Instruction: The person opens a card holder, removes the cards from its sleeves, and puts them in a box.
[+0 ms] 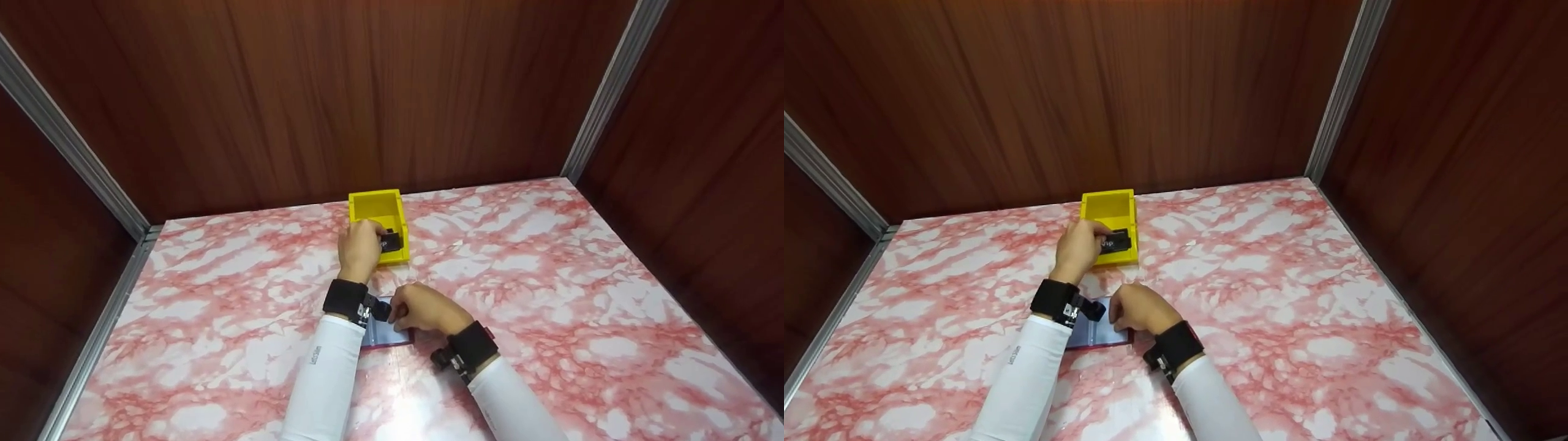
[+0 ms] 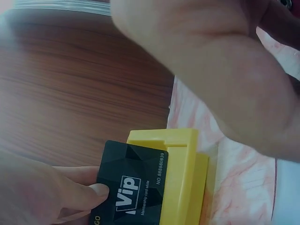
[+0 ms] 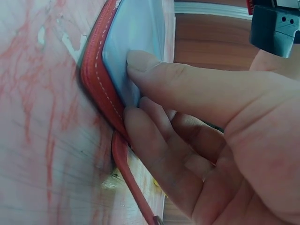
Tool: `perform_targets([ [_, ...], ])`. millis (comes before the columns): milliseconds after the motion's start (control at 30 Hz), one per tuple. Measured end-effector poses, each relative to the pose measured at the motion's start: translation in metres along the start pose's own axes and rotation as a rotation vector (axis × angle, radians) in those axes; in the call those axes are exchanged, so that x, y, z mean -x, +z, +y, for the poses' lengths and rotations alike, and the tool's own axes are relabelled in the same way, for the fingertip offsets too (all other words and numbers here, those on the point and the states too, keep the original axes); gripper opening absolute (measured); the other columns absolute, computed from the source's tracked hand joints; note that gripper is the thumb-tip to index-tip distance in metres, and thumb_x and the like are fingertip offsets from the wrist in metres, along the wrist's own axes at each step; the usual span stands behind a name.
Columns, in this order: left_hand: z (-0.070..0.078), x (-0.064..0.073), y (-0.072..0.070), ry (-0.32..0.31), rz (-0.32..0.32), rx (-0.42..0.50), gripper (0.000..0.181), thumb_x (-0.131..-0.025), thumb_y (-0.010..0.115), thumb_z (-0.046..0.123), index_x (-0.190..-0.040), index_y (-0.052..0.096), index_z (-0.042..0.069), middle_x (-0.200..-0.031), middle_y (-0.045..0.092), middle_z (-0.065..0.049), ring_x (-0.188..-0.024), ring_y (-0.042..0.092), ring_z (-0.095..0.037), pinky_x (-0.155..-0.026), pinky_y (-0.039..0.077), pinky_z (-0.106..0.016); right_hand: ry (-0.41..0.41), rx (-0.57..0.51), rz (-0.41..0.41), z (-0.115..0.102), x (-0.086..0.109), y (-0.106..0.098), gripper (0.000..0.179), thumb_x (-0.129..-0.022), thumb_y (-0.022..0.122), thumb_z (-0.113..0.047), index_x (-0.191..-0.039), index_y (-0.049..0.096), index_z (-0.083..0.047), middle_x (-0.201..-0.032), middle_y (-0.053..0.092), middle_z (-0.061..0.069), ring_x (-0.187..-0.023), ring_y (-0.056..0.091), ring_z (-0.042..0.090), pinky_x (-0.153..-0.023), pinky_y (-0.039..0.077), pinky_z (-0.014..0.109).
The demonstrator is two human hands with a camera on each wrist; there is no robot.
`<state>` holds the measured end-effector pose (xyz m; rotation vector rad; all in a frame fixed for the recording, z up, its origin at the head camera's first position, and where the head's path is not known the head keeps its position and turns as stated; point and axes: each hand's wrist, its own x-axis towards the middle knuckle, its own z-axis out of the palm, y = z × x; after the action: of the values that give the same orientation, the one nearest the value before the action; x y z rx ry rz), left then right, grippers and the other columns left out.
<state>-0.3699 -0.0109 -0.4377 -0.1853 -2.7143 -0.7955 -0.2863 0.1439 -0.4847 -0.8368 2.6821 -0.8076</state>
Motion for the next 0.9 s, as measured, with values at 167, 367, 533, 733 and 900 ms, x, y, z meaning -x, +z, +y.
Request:
perform_targets([
  [167, 0.0, -0.002, -0.001, 0.002, 0.044, 0.013, 0.025, -0.099, 0.068, 0.001, -0.11, 0.087, 0.014, -0.111, 0.085, -0.012, -0.105, 0.078, -0.04, -0.092, 0.06, -0.052, 0.007, -0.02, -0.012, -0.002, 0.002, 0.003, 0.01, -0.086, 0.089, -0.005, -0.095, 0.084, -0.008, -0.091, 0.082, 0.007, -0.078, 0.067, 0.007, -0.075, 0.057, 0.024],
  [367, 0.002, -0.005, 0.001, 0.02, -0.018, -0.059, 0.026, -0.101, 0.066, 0.003, -0.111, 0.087, 0.015, -0.115, 0.084, -0.012, -0.108, 0.078, -0.038, -0.094, 0.058, -0.052, 0.02, -0.03, -0.012, -0.001, 0.003, 0.001, 0.01, -0.086, 0.087, -0.003, -0.094, 0.084, -0.008, -0.091, 0.081, 0.007, -0.078, 0.066, 0.007, -0.076, 0.057, 0.025],
  [533, 0.001, -0.007, 0.005, 0.01, -0.061, -0.072, 0.028, -0.103, 0.062, 0.004, -0.113, 0.086, 0.013, -0.12, 0.083, -0.012, -0.115, 0.075, -0.038, -0.102, 0.054, -0.052, -0.004, -0.015, 0.002, 0.001, 0.002, -0.001, 0.01, -0.086, 0.086, -0.003, -0.094, 0.085, -0.008, -0.089, 0.081, 0.007, -0.077, 0.064, 0.006, -0.074, 0.055, 0.024],
  [733, -0.007, -0.005, 0.014, 0.005, -0.058, -0.057, 0.024, -0.1, 0.066, 0.003, -0.11, 0.086, 0.011, -0.117, 0.083, -0.014, -0.12, 0.072, -0.039, -0.107, 0.05, -0.053, -0.029, 0.034, 0.003, 0.0, 0.001, 0.0, 0.009, -0.087, 0.087, -0.006, -0.095, 0.085, -0.009, -0.09, 0.08, 0.006, -0.078, 0.061, 0.005, -0.076, 0.053, 0.023],
  [900, -0.011, -0.004, 0.022, 0.022, -0.056, -0.055, 0.024, -0.1, 0.065, 0.003, -0.11, 0.086, 0.008, -0.116, 0.083, -0.016, -0.117, 0.072, -0.041, -0.107, 0.051, -0.053, -0.019, 0.034, 0.0, 0.001, 0.001, 0.0, 0.008, -0.088, 0.086, -0.006, -0.094, 0.085, -0.01, -0.089, 0.081, 0.006, -0.078, 0.061, 0.005, -0.076, 0.053, 0.023],
])
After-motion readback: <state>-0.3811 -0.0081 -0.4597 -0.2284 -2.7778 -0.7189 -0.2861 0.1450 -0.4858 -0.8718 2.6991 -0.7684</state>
